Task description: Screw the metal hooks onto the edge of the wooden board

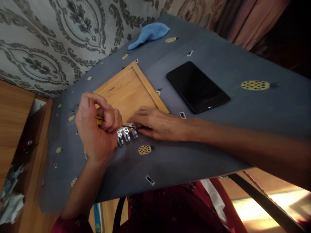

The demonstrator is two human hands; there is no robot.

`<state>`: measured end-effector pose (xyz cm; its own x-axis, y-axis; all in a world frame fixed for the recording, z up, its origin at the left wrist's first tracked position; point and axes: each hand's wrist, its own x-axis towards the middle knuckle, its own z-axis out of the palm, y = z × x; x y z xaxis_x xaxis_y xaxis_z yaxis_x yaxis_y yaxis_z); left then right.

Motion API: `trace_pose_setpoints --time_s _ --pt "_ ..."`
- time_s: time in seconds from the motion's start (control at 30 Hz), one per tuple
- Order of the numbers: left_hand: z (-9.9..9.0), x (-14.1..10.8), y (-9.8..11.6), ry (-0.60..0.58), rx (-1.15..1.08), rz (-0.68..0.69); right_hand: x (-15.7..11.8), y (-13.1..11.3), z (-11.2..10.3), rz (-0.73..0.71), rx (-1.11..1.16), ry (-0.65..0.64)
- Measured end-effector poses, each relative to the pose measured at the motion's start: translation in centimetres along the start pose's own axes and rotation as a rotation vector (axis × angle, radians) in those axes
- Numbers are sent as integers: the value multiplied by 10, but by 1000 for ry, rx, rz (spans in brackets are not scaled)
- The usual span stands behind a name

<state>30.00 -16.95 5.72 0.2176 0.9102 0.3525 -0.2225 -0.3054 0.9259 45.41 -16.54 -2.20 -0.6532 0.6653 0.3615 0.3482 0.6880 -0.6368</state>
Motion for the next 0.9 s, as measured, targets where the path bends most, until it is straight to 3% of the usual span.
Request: trace_pose_setpoints --time_s 0.9 --pt "6 -13 5 131 126 -14 -1 0 -2 -21 -34 -23"
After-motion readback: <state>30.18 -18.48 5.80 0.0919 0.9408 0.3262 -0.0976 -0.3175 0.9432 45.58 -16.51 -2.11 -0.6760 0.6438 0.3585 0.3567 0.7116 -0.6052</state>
